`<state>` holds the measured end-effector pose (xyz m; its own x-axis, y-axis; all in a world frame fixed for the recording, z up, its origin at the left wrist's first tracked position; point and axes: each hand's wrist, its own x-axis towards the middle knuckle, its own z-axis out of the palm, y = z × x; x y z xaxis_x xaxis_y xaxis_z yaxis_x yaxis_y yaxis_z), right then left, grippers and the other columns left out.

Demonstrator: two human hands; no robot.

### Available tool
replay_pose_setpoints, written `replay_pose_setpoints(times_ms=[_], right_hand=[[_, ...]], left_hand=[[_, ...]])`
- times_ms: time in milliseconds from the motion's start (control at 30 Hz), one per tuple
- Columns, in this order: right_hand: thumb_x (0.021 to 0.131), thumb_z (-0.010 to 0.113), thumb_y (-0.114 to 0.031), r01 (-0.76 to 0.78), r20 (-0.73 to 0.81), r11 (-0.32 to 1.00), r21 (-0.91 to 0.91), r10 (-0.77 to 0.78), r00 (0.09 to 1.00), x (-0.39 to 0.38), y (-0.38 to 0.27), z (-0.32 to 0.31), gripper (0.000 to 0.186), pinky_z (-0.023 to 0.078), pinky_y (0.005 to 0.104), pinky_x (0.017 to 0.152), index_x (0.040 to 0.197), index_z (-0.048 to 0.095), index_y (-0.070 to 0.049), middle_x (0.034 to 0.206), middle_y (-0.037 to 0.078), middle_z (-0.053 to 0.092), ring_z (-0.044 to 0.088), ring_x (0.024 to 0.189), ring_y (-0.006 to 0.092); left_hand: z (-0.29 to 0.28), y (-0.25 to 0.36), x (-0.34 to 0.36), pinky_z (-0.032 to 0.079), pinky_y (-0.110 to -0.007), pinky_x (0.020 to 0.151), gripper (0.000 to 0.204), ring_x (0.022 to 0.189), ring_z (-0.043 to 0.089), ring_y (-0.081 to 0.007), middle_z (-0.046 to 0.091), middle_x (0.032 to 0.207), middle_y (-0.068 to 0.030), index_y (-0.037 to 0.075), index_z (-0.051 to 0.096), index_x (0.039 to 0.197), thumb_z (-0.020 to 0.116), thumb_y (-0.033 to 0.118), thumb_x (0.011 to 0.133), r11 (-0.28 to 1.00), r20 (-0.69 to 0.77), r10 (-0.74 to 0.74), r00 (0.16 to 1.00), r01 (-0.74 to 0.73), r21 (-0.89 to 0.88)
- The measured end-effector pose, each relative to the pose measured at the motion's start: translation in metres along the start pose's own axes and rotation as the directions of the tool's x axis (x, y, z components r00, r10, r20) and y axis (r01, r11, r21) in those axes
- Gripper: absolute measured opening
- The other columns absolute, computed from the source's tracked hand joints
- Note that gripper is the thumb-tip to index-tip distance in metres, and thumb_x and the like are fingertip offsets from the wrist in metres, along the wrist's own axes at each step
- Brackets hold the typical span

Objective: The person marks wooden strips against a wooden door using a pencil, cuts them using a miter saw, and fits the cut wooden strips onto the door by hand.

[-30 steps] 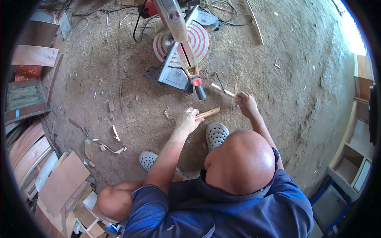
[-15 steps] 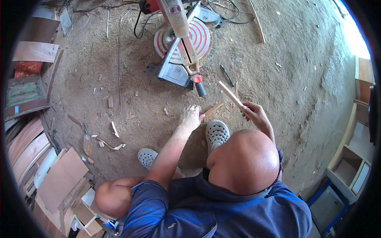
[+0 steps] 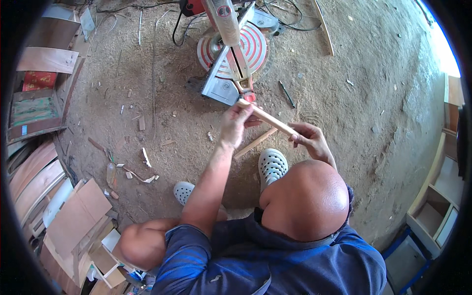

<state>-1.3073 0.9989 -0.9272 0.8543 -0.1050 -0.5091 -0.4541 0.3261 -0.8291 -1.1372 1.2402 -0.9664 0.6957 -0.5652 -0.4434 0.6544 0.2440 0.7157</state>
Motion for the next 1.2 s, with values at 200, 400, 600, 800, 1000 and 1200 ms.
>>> replay_pose_setpoints(times_ms=[200,400,600,800,1000,1200], right_hand=[[0.094,0.084,-0.006,0.227,-0.174,0.959,0.168,-0.197,0.965,0.015,0.002,-0.005,0.045,0.064,0.0333,0.09,0.136,0.069,0.001,0.114,0.013,0.078,0.076,0.102,0.0177],[0.099,0.08,-0.008,0.303,-0.19,0.948,0.095,-0.281,0.941,0.038,-0.016,0.008,0.042,0.063,0.0339,0.09,0.138,0.068,0.002,0.114,0.012,0.078,0.076,0.098,0.0176],[0.103,0.076,-0.012,0.278,-0.144,0.957,-0.086,-0.288,0.947,0.055,-0.036,0.026,0.035,0.061,0.0304,0.085,0.135,0.073,0.003,0.1,0.008,0.079,0.074,0.092,0.0133],[0.103,0.075,-0.011,0.326,-0.173,0.945,-0.029,-0.326,0.93,0.066,-0.034,0.037,0.031,0.061,0.0293,0.081,0.131,0.075,0.003,0.097,0.007,0.078,0.073,0.088,0.0119],[0.104,0.074,-0.01,0.333,-0.216,0.943,-0.009,-0.327,0.92,0.07,-0.033,0.037,0.028,0.063,0.0307,0.081,0.128,0.075,0.004,0.1,0.008,0.079,0.074,0.086,0.0133],[0.106,0.071,-0.009,0.33,-0.25,0.944,0.007,-0.318,0.914,0.076,-0.031,0.036,0.025,0.064,0.0335,0.081,0.127,0.074,0.004,0.101,0.01,0.079,0.076,0.086,0.0164]], left_hand=[[-0.048,0.034,-0.011,0.07,-0.04,0.088,0.02,0.094,0.081,-0.0256,0.079,0.108,-0.0183,0.003,0.072,0.113,0.079,0.016,0.099,0.996,0.089,-0.08,0.993,0.083,-0.026],[-0.052,0.043,-0.019,0.065,-0.036,0.089,0.029,0.096,0.078,-0.0199,0.078,0.107,-0.0111,0.001,0.071,0.119,0.082,0.015,0.097,0.905,0.299,-0.364,0.882,0.258,0.339],[-0.012,0.033,-0.018,0.064,-0.034,0.084,0.038,0.096,0.076,-0.0161,0.078,0.107,-0.0082,0.0,0.074,0.122,0.086,0.025,0.096,0.816,0.323,-0.478,0.817,0.276,0.508],[0.009,0.025,-0.021,0.065,-0.034,0.081,0.036,0.095,0.076,-0.0169,0.078,0.106,-0.0086,0.0,0.074,0.115,0.088,0.027,0.094,0.81,0.341,-0.465,0.817,0.237,0.537],[0.008,0.026,-0.019,0.062,-0.032,0.083,0.032,0.093,0.075,-0.0151,0.078,0.105,-0.008,0.001,0.073,0.113,0.086,0.024,0.095,0.838,0.319,-0.416,0.852,0.222,0.499],[0.001,0.039,-0.014,0.063,-0.035,0.086,0.03,0.097,0.076,-0.0169,0.078,0.108,-0.0086,-0.001,0.071,0.12,0.082,0.018,0.099,0.843,0.213,-0.362,0.908,0.22,0.491]])
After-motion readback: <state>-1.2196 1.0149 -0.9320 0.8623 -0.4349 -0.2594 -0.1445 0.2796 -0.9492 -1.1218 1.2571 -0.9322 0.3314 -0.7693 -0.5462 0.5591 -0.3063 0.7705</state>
